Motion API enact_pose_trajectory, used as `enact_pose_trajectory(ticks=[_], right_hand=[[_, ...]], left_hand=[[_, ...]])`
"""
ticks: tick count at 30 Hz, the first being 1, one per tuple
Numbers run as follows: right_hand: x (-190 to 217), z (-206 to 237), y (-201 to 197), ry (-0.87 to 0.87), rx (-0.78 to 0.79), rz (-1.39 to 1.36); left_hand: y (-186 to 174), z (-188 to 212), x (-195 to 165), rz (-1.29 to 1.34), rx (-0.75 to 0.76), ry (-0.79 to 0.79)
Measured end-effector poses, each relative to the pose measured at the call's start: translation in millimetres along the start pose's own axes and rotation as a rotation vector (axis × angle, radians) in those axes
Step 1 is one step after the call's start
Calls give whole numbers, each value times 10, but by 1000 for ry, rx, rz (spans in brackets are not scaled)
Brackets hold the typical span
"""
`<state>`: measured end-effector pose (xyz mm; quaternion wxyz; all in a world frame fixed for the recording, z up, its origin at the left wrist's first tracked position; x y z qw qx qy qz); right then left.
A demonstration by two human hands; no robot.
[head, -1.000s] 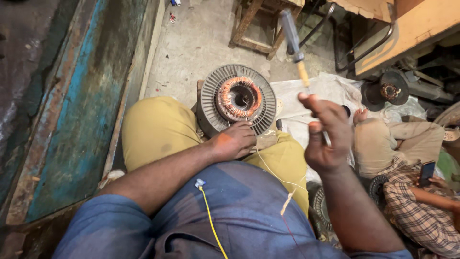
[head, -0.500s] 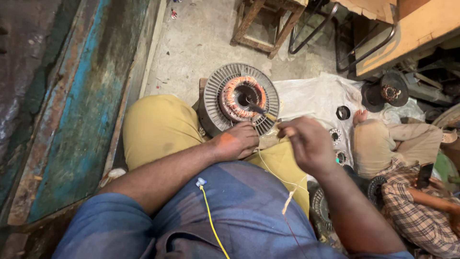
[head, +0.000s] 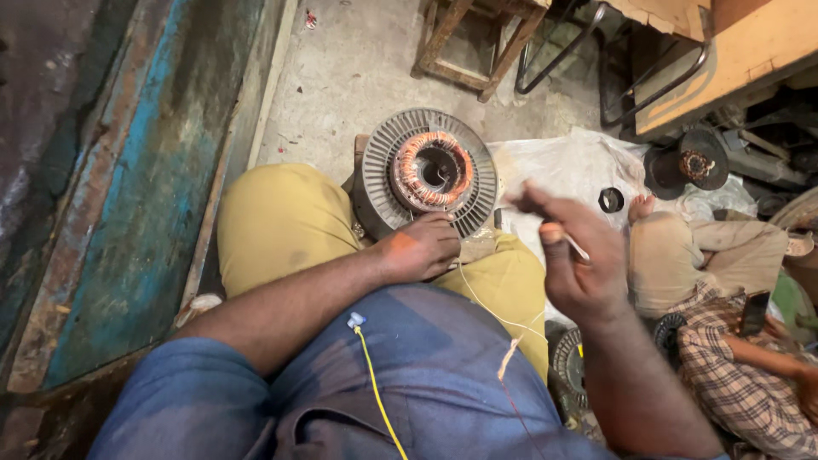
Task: The person sits cross-legged and winds a thin white string around the slots of a motor stator resting on their lap. They repeatedly pull the string, wrap it around the copper windings, and adjust the tension by hand.
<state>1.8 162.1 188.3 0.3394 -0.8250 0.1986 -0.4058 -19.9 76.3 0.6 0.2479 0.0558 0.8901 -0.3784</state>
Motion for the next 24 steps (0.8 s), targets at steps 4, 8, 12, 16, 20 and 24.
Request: enact_pose_trajectory(ticks=[4,8,12,16,20,24], right_hand=[[284,15,-227,-250,-220,144],[100,-90,178,-80,-1,185],[-51,-110,13,89,16,-9],[280,-52,-361,-179,-280,163],[211,-92,69,-97,-91,274],[-1,5,162,150,156,106]], left_hand=[[0,-19,6,-23,12,17],[-6,6,40,32,17,-8],[-21,14,7,17,-26,29],[22,3,17,-13,-1,15],[-26,6,4,22,-34,22],[-35,1,-3,23,-30,27]])
Point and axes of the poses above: each hand's wrist, its own z-axis away from the middle knuckle, its own y-axis out of the palm, x = y × z, the point moved 10 cm from there along -z, towards the middle knuckle, and after that the axes turned 2 degrees about -z, right-handed, at the moved point
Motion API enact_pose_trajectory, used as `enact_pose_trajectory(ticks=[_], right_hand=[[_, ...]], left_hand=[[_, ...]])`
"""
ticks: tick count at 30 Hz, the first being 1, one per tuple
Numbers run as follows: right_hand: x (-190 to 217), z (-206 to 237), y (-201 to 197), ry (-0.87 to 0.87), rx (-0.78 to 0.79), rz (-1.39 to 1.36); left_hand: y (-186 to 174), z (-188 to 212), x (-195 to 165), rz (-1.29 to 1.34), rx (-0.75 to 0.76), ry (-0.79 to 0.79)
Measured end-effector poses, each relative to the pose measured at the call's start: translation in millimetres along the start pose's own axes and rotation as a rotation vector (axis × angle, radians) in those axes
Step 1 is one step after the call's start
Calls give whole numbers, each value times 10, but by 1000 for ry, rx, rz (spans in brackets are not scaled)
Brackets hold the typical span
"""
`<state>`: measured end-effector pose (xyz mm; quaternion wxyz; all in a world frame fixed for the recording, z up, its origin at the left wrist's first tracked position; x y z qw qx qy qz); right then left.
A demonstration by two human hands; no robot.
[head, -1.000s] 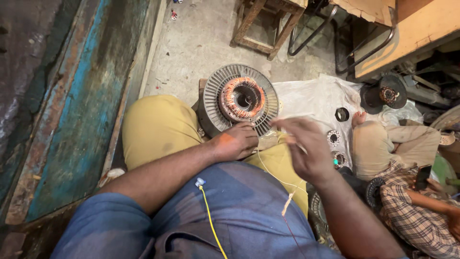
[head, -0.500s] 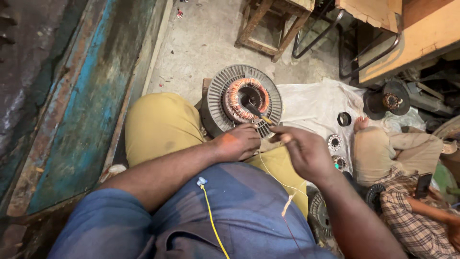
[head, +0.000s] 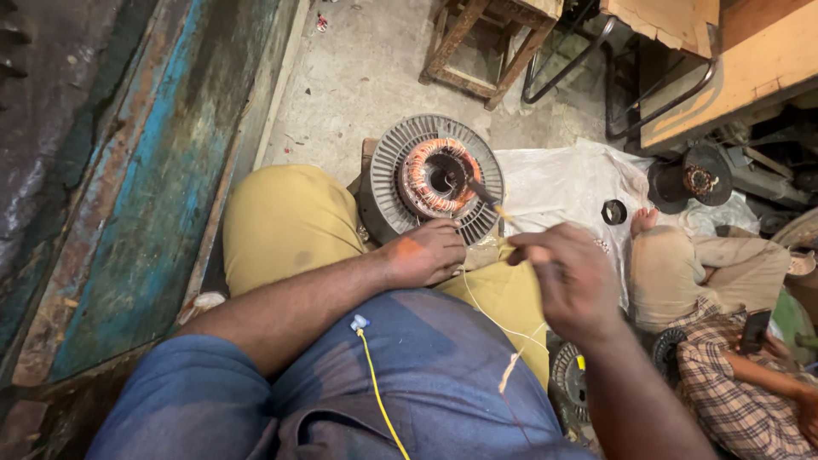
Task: The person sits cross-legged and winds a thin white string around the slots of a motor stator resting on their lap. They repeatedly pull the string, wrap it around the copper windings, and adjust the tension by hand.
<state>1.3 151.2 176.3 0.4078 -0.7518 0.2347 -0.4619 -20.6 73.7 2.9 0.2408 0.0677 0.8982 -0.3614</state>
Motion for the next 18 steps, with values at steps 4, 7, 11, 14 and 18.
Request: enact_pose_trajectory(ticks=[4,7,11,14,18], right_hand=[[293,254,-535,-289,-430,-16],[111,98,-84,-90,-143,-73],[-29,46,223,82,56,-147],[52,119,-212,-25,-236,-154],[405,357,-362,-505,-475,61]], left_hand=[[29,-6,4,-29,21,-26],[-14,-1,-16,-21,-23,-4],[3,16,20,36,-7,-18],[5,23,3,-8,-13,-2],[41,-6,14,-33,12,-7]])
Point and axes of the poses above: each hand's wrist, its own z-axis away from the middle knuckle, its own y-axis out of the palm, x = y × z, the point moved 10 cm from there along -z, towards the middle knuckle, and after that the axes turned 2 degrees about -z, right-handed, at the moved point
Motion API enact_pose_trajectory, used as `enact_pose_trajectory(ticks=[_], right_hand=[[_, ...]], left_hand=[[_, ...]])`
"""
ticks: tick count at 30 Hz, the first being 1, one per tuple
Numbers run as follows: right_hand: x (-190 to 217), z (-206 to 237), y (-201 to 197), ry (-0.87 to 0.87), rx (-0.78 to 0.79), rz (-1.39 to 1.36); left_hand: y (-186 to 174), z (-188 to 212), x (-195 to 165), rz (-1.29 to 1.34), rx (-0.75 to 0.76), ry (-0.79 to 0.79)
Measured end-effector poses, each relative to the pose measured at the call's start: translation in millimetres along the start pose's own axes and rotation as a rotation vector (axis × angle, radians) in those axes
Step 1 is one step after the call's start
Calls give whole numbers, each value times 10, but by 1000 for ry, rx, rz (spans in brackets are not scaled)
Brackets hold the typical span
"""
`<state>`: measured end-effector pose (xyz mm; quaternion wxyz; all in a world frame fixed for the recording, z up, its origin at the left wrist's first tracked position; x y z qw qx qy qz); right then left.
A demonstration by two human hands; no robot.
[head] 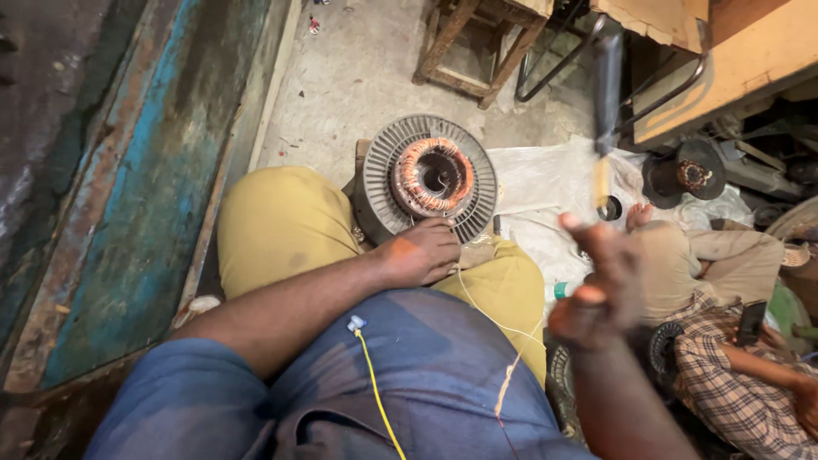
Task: The person sits cross-legged and winds a thin white string around the slots of a motor stator resting on their lap. They repeatedly pull the string, wrap it around the copper windings, and adjust the tension by hand.
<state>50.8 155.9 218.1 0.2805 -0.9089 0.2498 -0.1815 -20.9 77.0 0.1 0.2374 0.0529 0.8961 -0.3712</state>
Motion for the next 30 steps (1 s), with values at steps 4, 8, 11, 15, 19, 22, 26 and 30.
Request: enact_pose_trajectory(ticks=[4,8,11,15,19,22,26,30], right_hand=[[-622,700,806,740,667,-306],[-746,672,405,617,299,-288],[-902,787,381,598,266,-199],[-1154,1005,751,549,389,-90],[-1459,1203,1095,558,521,56],[-1594,1262,1271,535,619,197],[-1601,1228,1361,501,585,186],[-1578,1250,1355,528,568,148]], left_hand=[[35,-3,32,61,32,-53],[-8,3,11,41,15,-42],[-63,-26,-26,24,-25,11],[-37,-34,-13,12,1,-10],[-53,-35,-43,-9,-4,1],[-41,-44,-31,-6,21,-19],[-29,-56,-36,-35,29,-17],[13,-63,-3,-45,64,-30]])
Point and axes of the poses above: each hand's wrist, its own z-axis away from the middle knuckle, its own y-axis out of the palm, x = y × z, the point moved 10 cm from there along -z, towards the middle knuckle, and after that the axes turned 2 degrees about -z, right-handed, at the moved point
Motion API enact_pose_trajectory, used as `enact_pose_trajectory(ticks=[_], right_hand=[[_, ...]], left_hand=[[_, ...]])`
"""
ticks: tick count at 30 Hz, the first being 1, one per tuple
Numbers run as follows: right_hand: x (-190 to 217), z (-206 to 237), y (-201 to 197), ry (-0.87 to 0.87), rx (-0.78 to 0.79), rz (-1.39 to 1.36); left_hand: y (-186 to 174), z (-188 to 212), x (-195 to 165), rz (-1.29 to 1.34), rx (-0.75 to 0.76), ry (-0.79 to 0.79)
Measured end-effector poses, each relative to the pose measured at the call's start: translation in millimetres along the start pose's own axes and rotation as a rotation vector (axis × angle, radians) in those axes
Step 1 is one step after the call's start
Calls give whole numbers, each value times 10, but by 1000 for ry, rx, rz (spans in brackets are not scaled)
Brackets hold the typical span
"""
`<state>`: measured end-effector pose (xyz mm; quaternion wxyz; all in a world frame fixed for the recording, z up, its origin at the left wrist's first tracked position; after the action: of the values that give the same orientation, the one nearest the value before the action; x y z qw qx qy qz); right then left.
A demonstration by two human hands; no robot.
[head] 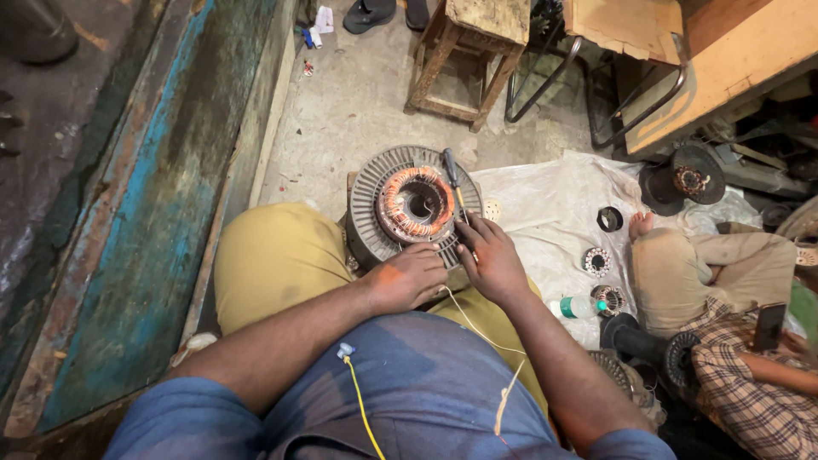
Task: The person sits cross-legged and winds a thin white string around the slots of a motor stator resting on their lap. They repeatedly pull the string, wrap it around the copper windings, and adjust the tension by hand.
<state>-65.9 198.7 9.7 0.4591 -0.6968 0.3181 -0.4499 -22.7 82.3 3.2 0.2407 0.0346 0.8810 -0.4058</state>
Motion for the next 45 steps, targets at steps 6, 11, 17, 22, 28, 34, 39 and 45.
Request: enact_pose_trajectory(ticks=[6,11,17,22,28,34,39,45], right_hand=[[67,24,-141,-13,-75,-128],[220,66,-289,-68,-206,-154],[80,176,36,243,-20,-426],[79,183,403,414,295,-921],[265,264,513,693,466,-1687],[411,233,482,606,414,-1690],[131,384,646,837,301,-1531],[174,375,548,440,289,-1066]], left_hand=[[-24,-3,4,25,-2,-16],[-107,-14,-12,75,-43,-37],[-228,-11,-122,114,-149,-62],[-281,-83,-375,80,-123,0],[-204,-222,-700,-138,112,38],[-158,-252,-966,-199,215,223],[-442,-289,-849,-100,103,169],[-962,-338,-266,-401,-100,-161]])
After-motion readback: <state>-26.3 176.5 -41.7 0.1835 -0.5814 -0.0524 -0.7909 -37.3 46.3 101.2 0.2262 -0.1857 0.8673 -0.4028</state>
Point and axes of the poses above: each hand's wrist, its own z-axis away from the middle knuckle, its own y-axis out of the palm, x = y × z, the point moved 10 cm from there along -z, towards the middle knuckle, and after that the axes turned 2 degrees about -z, right-handed, at the moved point
